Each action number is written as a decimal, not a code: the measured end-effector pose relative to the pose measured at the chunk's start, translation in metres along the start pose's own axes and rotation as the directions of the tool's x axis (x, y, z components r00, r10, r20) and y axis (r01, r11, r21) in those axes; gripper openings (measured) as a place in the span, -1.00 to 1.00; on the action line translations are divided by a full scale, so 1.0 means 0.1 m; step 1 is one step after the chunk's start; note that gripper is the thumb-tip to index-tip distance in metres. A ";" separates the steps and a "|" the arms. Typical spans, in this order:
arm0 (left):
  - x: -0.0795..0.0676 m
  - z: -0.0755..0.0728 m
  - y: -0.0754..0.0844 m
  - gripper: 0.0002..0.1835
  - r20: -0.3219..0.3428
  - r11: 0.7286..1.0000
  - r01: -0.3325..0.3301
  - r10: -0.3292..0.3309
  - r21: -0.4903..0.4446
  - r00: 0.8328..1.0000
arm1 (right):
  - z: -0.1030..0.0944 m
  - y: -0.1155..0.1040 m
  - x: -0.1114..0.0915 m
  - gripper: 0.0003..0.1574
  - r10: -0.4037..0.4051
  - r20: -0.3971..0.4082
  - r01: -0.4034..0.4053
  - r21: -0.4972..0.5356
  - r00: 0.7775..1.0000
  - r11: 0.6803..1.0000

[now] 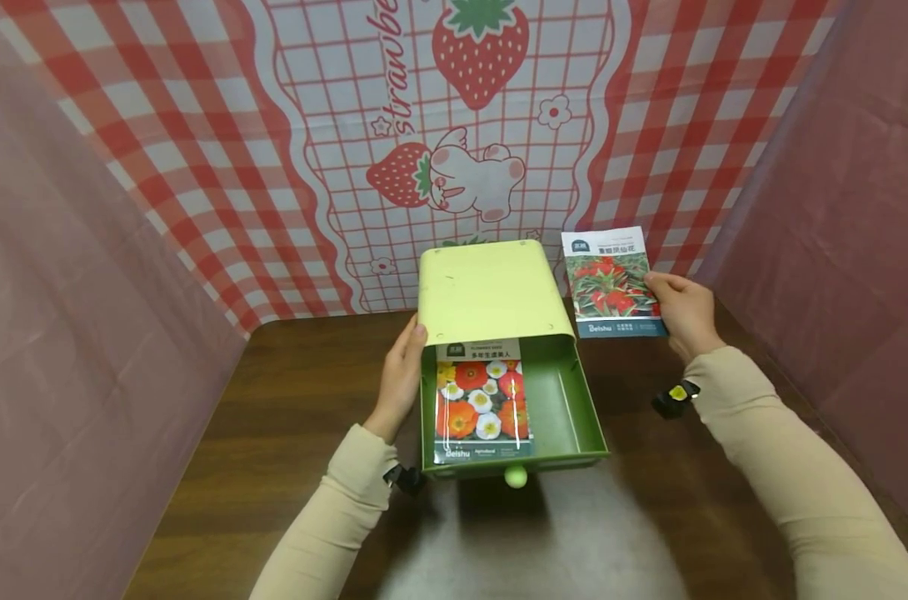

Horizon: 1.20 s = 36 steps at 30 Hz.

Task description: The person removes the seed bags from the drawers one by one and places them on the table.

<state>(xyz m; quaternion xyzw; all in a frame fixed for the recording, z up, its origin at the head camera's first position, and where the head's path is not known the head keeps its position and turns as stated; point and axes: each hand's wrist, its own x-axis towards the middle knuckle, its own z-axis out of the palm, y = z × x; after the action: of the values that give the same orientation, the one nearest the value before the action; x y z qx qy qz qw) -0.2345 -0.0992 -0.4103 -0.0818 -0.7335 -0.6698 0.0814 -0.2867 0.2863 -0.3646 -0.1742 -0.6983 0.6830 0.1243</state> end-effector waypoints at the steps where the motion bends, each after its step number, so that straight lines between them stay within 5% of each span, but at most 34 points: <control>1: 0.00 0.00 0.00 -0.38 -0.001 1.000 0.001 -0.001 0.002 1.000 | 0.00 0.05 0.04 -0.93 0.002 -0.007 -0.003 -0.031 1.000 1.000; 9: -0.01 0.00 0.02 -0.41 0.002 1.000 0.002 -0.002 0.001 1.000 | 0.03 0.47 0.28 -0.32 0.026 0.008 -0.024 -0.237 1.000 0.971; 16: -0.01 -0.02 0.09 -0.43 0.017 0.999 0.030 -0.030 0.019 0.999 | 0.10 0.79 0.37 -0.35 0.043 0.031 -0.033 -0.270 0.999 0.962; 23: -0.14 0.00 0.39 -0.43 0.022 0.999 0.029 -0.030 0.031 0.999 | 0.18 0.99 0.38 -0.44 0.032 0.030 -0.021 -0.309 0.999 0.951; 36: -0.15 0.00 0.39 -0.43 0.024 0.999 0.042 -0.042 0.025 0.999 | 0.31 1.17 0.28 -0.54 0.035 -0.001 -0.032 -0.397 0.999 0.917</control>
<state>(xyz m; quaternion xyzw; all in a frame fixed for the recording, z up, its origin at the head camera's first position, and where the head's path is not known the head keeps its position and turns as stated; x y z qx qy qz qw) -0.2107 -0.0957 -0.3764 -0.0735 -0.7442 -0.6612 0.0595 -0.3167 0.2704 -0.4847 -0.2056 -0.8195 0.5299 0.0726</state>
